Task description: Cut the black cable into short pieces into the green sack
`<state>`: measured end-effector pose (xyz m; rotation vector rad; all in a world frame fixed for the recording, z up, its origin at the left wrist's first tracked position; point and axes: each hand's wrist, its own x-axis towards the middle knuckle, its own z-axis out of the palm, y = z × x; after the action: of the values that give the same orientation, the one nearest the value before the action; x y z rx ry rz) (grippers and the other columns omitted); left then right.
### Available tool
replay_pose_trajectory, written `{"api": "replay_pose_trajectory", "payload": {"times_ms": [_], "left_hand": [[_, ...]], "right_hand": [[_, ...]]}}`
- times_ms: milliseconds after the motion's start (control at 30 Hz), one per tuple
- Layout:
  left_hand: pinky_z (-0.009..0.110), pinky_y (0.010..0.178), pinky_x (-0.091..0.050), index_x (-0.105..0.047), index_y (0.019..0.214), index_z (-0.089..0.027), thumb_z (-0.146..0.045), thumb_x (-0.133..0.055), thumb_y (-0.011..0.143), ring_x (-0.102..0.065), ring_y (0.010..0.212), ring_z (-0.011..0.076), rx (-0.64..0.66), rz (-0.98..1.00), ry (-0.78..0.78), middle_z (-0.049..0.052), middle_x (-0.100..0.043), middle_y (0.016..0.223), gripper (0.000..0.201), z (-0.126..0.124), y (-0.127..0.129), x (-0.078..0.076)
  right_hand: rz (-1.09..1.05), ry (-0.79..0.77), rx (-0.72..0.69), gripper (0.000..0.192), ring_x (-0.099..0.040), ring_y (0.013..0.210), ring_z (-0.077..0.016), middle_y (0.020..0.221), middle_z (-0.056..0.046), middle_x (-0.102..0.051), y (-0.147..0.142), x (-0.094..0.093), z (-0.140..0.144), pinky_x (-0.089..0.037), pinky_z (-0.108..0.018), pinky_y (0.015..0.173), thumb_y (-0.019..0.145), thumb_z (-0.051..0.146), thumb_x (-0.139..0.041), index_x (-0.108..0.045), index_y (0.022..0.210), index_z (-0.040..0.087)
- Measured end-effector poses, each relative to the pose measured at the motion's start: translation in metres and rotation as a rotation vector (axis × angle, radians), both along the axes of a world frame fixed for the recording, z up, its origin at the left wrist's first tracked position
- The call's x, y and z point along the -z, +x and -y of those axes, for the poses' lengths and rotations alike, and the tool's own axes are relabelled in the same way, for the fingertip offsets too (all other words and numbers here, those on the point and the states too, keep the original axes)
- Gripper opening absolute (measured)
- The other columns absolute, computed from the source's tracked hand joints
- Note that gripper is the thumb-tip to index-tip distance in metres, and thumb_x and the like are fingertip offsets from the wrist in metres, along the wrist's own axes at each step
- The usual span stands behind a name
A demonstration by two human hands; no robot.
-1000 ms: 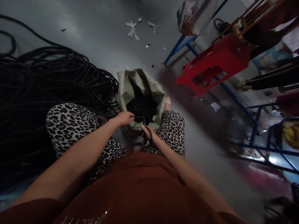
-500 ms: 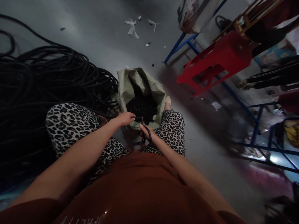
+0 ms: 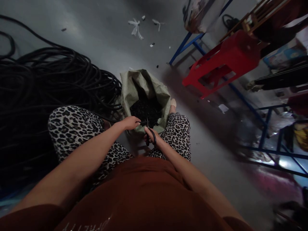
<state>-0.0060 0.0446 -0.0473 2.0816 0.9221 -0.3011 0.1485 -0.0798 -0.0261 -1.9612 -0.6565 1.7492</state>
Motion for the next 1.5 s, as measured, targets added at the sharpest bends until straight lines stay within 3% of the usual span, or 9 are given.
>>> {"api": "replay_pose_trajectory", "payload": {"times_ms": [333,667,1267,1500], "left_hand": [[0.022,0.065,-0.042,-0.072,0.102,-0.022,-0.028,-0.045,0.086,-0.063,0.08,0.0172,0.022,-0.012,-0.003,0.003,-0.073,0.091,0.032,0.0,0.0,-0.003],[0.023,0.076,-0.046,-0.068,0.114,-0.021,-0.032,-0.049,0.085,-0.064,0.092,0.0187,-0.016,-0.046,0.009,0.004,-0.072,0.105,0.036,-0.001,-0.003,-0.002],[0.023,0.076,-0.045,-0.071,0.108,-0.022,-0.03,-0.047,0.088,-0.064,0.096,0.0193,0.015,-0.126,0.039,0.005,-0.072,0.106,0.032,-0.002,-0.002,-0.005],[0.024,0.077,-0.046,-0.07,0.109,-0.023,-0.031,-0.047,0.088,-0.064,0.096,0.0206,-0.024,-0.118,0.054,0.005,-0.071,0.107,0.033,-0.003,-0.004,-0.006]], "right_hand": [[0.03,0.069,-0.055,0.041,-0.048,0.033,-0.0086,0.049,0.004,-0.051,0.001,0.007,0.003,-0.037,-0.016,0.031,0.089,0.057,-0.047,-0.048,0.082,0.016],[0.143,0.087,-0.068,0.035,-0.045,0.03,-0.0075,0.044,0.008,-0.043,0.002,0.007,0.003,-0.034,-0.015,0.029,0.089,0.05,-0.05,-0.046,0.077,0.018],[0.116,0.12,-0.108,0.038,-0.041,0.032,-0.0079,0.042,0.007,-0.041,0.009,0.01,0.011,-0.032,-0.018,0.032,0.088,0.049,-0.053,-0.046,0.066,0.019],[0.148,0.1,-0.033,0.038,-0.044,0.031,-0.0082,0.044,0.007,-0.044,0.01,0.011,0.011,-0.032,-0.018,0.032,0.087,0.051,-0.054,-0.049,0.07,0.018]]}}
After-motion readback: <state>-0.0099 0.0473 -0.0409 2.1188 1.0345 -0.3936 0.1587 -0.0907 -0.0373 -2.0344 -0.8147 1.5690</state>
